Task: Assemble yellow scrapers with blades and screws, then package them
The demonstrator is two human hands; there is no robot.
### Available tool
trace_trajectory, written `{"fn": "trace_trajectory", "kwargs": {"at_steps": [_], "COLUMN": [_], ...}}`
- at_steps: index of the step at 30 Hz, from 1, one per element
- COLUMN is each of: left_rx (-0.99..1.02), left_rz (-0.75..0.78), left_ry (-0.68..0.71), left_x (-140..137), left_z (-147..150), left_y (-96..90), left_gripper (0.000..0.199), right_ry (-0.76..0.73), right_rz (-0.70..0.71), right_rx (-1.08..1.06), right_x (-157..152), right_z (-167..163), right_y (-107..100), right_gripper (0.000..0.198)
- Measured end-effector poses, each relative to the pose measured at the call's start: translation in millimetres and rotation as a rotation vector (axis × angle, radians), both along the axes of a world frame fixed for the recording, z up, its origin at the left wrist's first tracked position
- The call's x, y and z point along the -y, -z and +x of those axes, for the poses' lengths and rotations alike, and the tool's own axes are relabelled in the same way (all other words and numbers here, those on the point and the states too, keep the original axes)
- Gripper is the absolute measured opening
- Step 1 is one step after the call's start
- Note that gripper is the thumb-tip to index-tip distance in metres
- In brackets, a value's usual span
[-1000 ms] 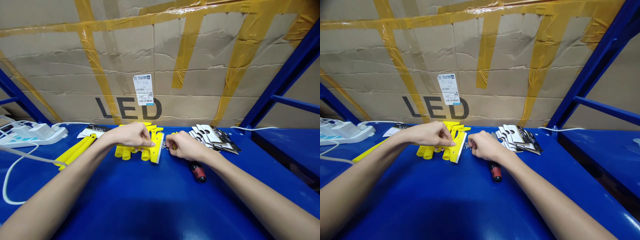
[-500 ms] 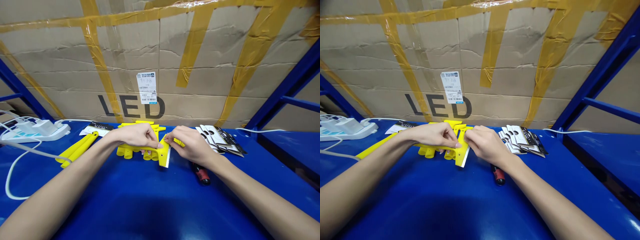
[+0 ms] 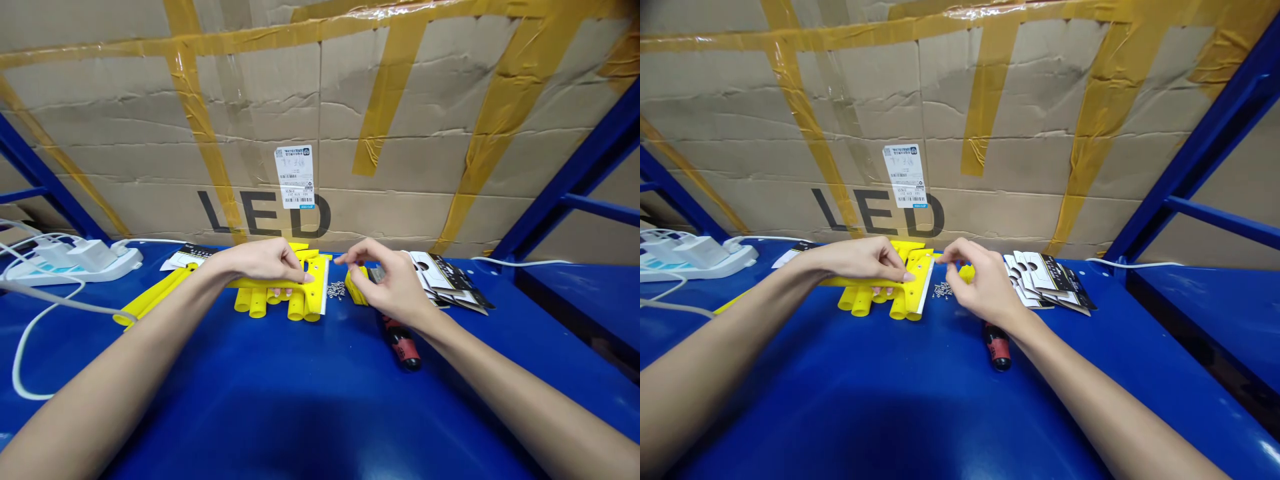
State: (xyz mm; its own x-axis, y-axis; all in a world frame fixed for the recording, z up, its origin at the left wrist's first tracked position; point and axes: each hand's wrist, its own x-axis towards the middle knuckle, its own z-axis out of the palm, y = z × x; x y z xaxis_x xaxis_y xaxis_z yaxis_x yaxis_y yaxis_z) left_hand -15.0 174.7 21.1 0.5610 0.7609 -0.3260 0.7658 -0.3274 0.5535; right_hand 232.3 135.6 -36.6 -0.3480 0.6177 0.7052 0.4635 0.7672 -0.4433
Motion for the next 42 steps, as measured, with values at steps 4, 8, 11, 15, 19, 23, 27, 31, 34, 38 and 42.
{"fn": "trace_trajectory", "kwargs": {"at_steps": [4, 8, 11, 15, 19, 23, 27, 31, 34, 38, 42], "left_rx": [-0.116, -0.124, -0.131, -0.125, -0.116, -0.121, -0.113, -0.095, -0.085, -0.064, -0.033], "left_rz": [0.098, 0.083, 0.102, 0.115, 0.109, 0.112, 0.114, 0.081, 0.040, -0.008, -0.044], "left_ry": [-0.021, -0.048, -0.036, -0.011, -0.002, 0.006, 0.033, 0.030, 0.037, 0.048, 0.041], "left_x": [-4, -4, -2, -1, -1, 1, 3, 5, 6, 6, 6], "left_z": [-6, -8, -8, -6, -6, -4, -2, 1, 3, 6, 9], "left_y": [-2.1, -4.6, -5.2, -4.9, -5.4, -6.8, -7.2, -6.0, -4.6, -2.3, 0.9], "left_gripper": [0.045, 0.045, 0.046, 0.046, 0.046, 0.047, 0.047, 0.044, 0.043, 0.045, 0.042], "right_ry": [-0.016, -0.063, -0.075, -0.127, -0.140, -0.140, -0.153, -0.154, -0.172, -0.214, -0.212], "right_rz": [-0.072, -0.089, -0.084, -0.113, -0.147, -0.160, -0.255, -0.309, -0.320, -0.326, -0.217], "right_rx": [0.320, 0.604, 0.669, 0.659, 0.616, 0.637, 0.594, 0.558, 0.507, 0.284, 0.082], "right_x": [-5, -6, -4, -3, -5, -7, -6, -5, -5, -4, 0], "right_z": [3, 0, -3, -4, -2, -1, -3, -3, -1, 2, 0], "right_y": [7, 13, 13, 11, 12, 13, 10, 9, 8, 1, -7], "right_gripper": [0.014, 0.017, 0.016, 0.015, 0.015, 0.011, 0.017, 0.021, 0.023, 0.018, 0.013]}}
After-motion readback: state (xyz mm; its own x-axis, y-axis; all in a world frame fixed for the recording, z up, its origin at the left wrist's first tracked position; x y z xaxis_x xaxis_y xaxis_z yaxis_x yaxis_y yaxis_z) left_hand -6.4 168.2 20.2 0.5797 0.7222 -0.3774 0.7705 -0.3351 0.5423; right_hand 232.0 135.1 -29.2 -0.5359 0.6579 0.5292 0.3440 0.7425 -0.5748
